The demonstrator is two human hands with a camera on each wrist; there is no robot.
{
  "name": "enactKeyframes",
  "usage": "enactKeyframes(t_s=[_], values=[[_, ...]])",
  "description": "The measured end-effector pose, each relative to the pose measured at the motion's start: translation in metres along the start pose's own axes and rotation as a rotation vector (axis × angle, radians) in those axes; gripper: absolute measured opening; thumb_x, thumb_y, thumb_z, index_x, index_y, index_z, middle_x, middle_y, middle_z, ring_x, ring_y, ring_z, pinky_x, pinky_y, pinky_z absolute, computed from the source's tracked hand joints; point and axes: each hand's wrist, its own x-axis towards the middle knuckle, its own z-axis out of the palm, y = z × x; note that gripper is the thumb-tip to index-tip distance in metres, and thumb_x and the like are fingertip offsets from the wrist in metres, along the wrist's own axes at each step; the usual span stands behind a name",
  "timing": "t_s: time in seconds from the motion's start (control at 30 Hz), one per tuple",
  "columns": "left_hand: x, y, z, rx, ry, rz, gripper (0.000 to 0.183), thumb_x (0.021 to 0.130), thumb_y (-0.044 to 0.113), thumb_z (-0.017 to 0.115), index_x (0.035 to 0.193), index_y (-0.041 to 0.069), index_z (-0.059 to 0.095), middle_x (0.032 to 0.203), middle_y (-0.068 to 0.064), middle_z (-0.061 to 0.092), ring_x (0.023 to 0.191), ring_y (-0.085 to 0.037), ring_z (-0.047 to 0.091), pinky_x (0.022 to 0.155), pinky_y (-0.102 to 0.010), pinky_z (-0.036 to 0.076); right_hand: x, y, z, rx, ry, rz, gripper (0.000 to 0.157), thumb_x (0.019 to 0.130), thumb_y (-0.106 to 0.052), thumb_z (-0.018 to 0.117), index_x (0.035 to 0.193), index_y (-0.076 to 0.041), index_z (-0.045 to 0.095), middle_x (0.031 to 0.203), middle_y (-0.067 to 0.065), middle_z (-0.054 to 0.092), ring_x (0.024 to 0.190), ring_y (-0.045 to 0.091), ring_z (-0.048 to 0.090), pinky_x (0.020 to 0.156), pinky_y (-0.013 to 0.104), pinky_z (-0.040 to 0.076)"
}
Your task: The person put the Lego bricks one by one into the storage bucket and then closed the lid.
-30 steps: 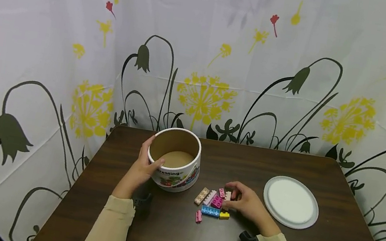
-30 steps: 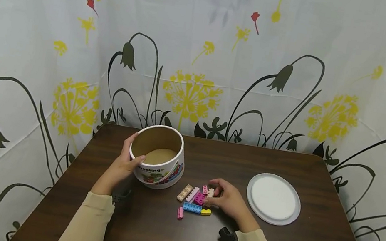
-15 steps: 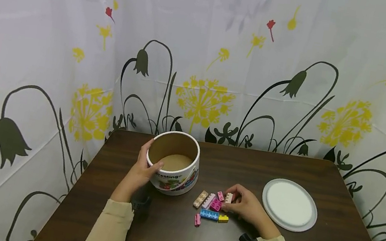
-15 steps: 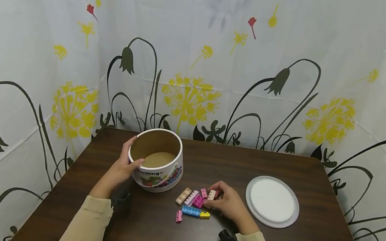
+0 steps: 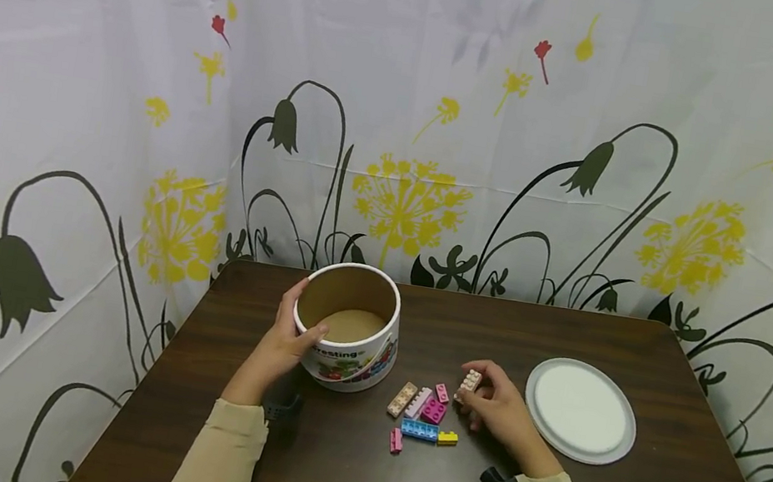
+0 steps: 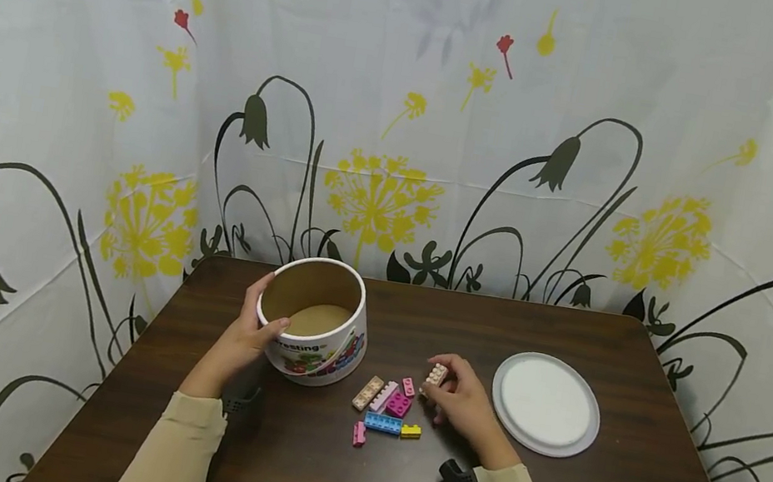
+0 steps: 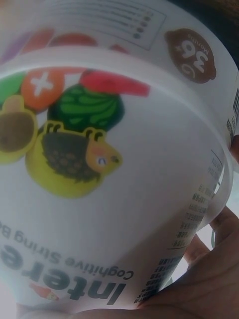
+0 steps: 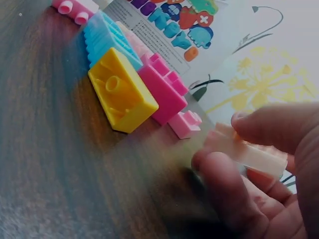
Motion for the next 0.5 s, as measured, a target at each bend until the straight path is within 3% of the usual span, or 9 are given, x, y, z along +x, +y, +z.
enactKeyframes(t_s=[0.13,0.23,0.37,0.5], values=[[0.0004,-0.0006,0.0004,-0.007,-0.006,-0.001,0.097,0.098,0.035,0.071,0.173,0.028,0.01,0.177,-0.019,0.015,0.159,-0.048,0.029,0.128,-0.07,0.025,0.0006,0.0019,0.0,0.069,0.08,-0.012,0.038,0.099,-0.03,0.081,0.123,-0.009,0.058,0.092,0.009,0.064,0.063,0.021,0.061,0.049,0.032,0.05],[0.001,-0.0012,0.0008,-0.015,-0.004,0.01,0.097,0.098,0.034,0.071,0.173,0.028,0.011,0.177,-0.019,0.015,0.159,-0.048,0.028,0.128,-0.069,0.024,0.0018,0.0034,-0.0001,0.118,0.141,-0.036,0.036,0.103,-0.038,0.075,0.114,-0.009,0.056,0.082,0.006,0.057,0.056,0.018,0.053,0.048,0.03,0.046],[0.0011,-0.0011,0.0009,-0.022,0.008,0.019,0.097,0.097,0.033,0.071,0.173,0.028,0.012,0.177,-0.02,0.016,0.159,-0.047,0.028,0.128,-0.068,0.025,0.0022,0.0025,-0.0005,0.179,0.154,-0.056,0.037,0.11,-0.044,0.062,0.111,-0.007,0.056,0.076,0.004,0.053,0.057,0.015,0.046,0.049,0.028,0.041],[-0.0002,-0.0005,0.0007,-0.019,0.006,0.013,0.096,0.098,0.032,0.072,0.173,0.028,0.012,0.176,-0.02,0.016,0.158,-0.048,0.029,0.127,-0.068,0.026,0.001,0.0033,-0.0002,0.192,0.146,-0.055,0.041,0.11,-0.042,0.063,0.105,-0.002,0.059,0.072,0.001,0.049,0.055,0.014,0.043,0.048,0.027,0.038]])
